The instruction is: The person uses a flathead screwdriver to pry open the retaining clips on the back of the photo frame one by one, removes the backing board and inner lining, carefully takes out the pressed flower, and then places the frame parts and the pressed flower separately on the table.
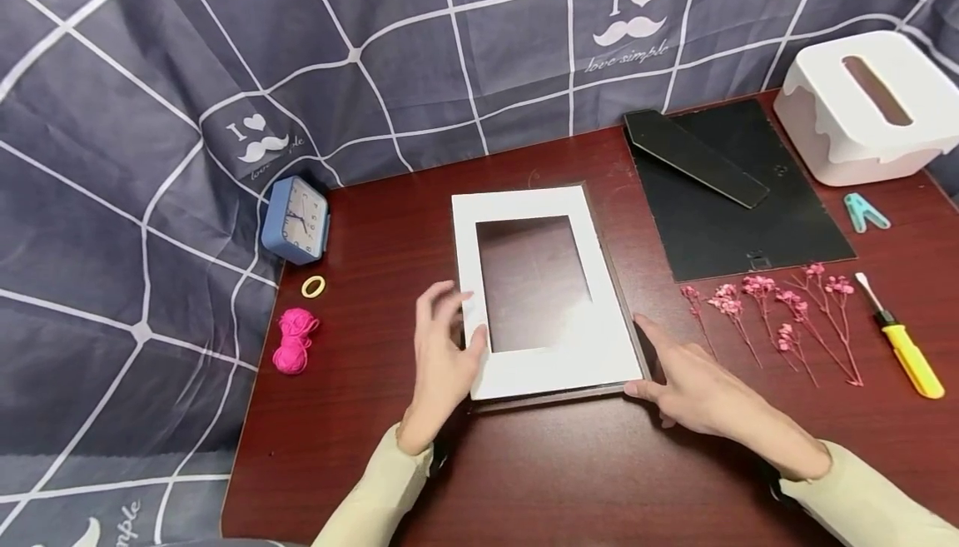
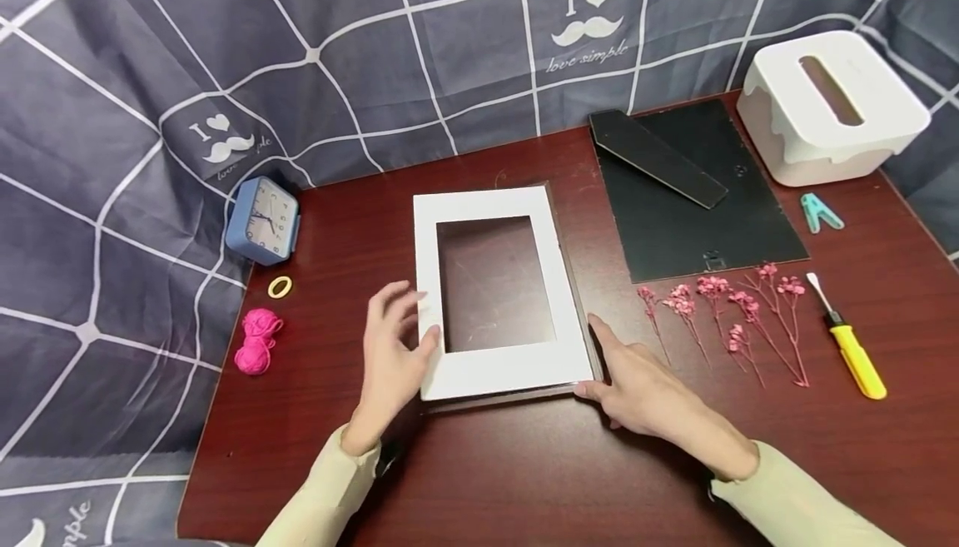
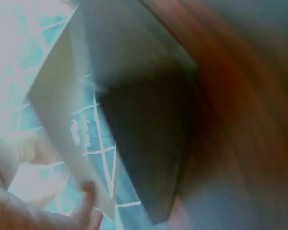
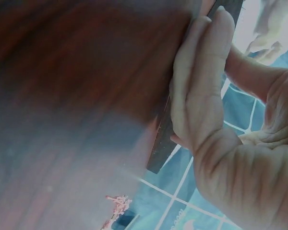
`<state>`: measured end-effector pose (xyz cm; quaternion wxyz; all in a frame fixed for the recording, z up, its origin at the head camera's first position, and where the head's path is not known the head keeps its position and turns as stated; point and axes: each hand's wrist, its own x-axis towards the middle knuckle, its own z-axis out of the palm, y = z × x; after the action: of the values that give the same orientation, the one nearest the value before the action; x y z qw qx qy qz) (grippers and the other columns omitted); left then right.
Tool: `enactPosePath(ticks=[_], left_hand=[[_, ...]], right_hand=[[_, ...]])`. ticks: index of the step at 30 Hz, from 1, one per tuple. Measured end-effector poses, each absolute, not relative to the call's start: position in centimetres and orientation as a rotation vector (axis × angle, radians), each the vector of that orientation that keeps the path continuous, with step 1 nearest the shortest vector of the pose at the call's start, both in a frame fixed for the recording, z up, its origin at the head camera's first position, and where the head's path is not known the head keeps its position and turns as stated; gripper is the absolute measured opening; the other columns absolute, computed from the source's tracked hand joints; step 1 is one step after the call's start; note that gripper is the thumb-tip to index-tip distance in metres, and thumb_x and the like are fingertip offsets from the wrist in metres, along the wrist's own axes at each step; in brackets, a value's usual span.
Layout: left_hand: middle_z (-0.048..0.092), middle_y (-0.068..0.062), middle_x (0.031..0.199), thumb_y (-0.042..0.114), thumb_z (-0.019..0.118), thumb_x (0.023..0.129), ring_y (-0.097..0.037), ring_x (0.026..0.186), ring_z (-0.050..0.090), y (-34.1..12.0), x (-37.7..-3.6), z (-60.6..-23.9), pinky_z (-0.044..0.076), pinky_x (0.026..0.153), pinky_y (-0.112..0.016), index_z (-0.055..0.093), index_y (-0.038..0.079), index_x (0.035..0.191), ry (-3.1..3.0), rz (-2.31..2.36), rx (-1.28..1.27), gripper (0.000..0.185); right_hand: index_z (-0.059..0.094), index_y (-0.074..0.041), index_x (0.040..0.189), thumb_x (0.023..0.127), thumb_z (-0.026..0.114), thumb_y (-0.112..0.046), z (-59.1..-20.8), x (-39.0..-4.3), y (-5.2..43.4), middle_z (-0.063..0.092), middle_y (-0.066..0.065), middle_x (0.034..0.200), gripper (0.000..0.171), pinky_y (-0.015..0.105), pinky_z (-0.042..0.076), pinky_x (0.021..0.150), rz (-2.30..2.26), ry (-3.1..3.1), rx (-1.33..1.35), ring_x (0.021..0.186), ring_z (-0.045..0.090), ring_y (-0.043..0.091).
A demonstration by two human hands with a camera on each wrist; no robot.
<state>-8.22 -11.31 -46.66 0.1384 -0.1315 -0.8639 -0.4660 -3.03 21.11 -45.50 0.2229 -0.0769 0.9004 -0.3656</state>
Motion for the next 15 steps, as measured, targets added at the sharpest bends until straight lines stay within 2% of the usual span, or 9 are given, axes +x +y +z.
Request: enactPosePath(ticks=[2,3,4,5,9,11,13,15], left_hand=[[0.06,-0.022,0.143,-0.003,0.075,0.089,-0.029,0.117,0.072,-11.6,-7.7,-46.0,0.062,0.093,-0.019,0.064,-0.001,0.142,-2.471,-1.678,-0.144,0.054],[0.062,-0.024,0.139,-0.005,0.076,0.088,-0.027,0.109,0.074,-11.4,-6.9,-44.6,0.062,0.086,-0.018,0.06,-0.001,0.146,-2.499,-1.817,0.004,0.06],[0.065,-0.024,0.137,-0.003,0.077,0.091,-0.024,0.109,0.074,-11.6,-6.5,-44.3,0.062,0.086,-0.018,0.055,-0.001,0.15,-2.521,-1.935,0.112,0.063],[0.069,-0.025,0.133,-0.001,0.077,0.093,-0.022,0.101,0.077,-11.7,-6.1,-44.0,0.063,0.083,-0.02,0.053,-0.001,0.151,-2.557,-2.043,0.185,0.063],[0.075,-0.038,0.111,0.003,0.07,0.103,-0.014,0.067,0.076,-12.3,-4.7,-43.6,0.064,0.06,-0.025,0.052,-0.006,0.145,-2.688,-2.293,0.227,0.047],[0.075,-0.038,0.098,0.001,0.065,0.106,-0.014,0.053,0.072,-12.7,-4.5,-43.4,0.06,0.048,-0.027,0.056,-0.009,0.136,-2.638,-2.348,0.231,0.034],[0.074,-0.032,0.084,0.0,0.064,0.107,-0.012,0.047,0.066,-13.5,-4.7,-43.1,0.054,0.041,-0.025,0.061,-0.012,0.128,-2.565,-2.276,0.264,0.025],[0.073,-0.018,0.071,0.002,0.064,0.107,-0.009,0.043,0.061,-14.8,-5.3,-42.7,0.05,0.04,-0.024,0.066,-0.012,0.12,-2.491,-2.172,0.355,0.019]], right_hand=[[0.014,0.004,0.172,0.103,0.077,-0.032,-45.5,-3.0,21.1,0.065,-0.003,0.06,0.1,0.068,0.052,0.109,-1.002,2.483,-0.205,0.052,0.067,0.007],[0.014,0.004,0.172,0.103,0.077,-0.032,-45.5,-3.0,21.1,0.065,-0.003,0.06,0.1,0.069,0.051,0.109,-0.998,2.482,-0.202,0.052,0.068,0.007],[0.015,0.003,0.172,0.102,0.077,-0.033,-45.4,-3.0,21.1,0.065,-0.003,0.061,0.1,0.069,0.052,0.108,-0.996,2.48,-0.202,0.052,0.068,0.007],[0.016,0.003,0.171,0.102,0.078,-0.032,-45.4,-3.0,21.1,0.064,-0.003,0.061,0.1,0.068,0.053,0.107,-0.994,2.479,-0.203,0.052,0.067,0.007],[0.021,0.005,0.17,0.101,0.079,-0.031,-45.4,-3.1,21.1,0.063,-0.003,0.062,0.097,0.064,0.057,0.1,-0.993,2.483,-0.216,0.052,0.066,0.008],[0.022,0.006,0.169,0.101,0.079,-0.03,-45.4,-3.2,21.1,0.063,-0.003,0.063,0.096,0.061,0.059,0.097,-0.995,2.484,-0.222,0.052,0.066,0.009],[0.022,0.006,0.169,0.101,0.079,-0.03,-45.3,-3.3,21.1,0.063,-0.003,0.064,0.096,0.061,0.059,0.096,-0.993,2.484,-0.226,0.052,0.066,0.009],[0.021,0.007,0.169,0.101,0.079,-0.031,-45.3,-3.3,21.1,0.064,-0.003,0.064,0.096,0.063,0.058,0.098,-0.994,2.475,-0.224,0.052,0.067,0.009]])
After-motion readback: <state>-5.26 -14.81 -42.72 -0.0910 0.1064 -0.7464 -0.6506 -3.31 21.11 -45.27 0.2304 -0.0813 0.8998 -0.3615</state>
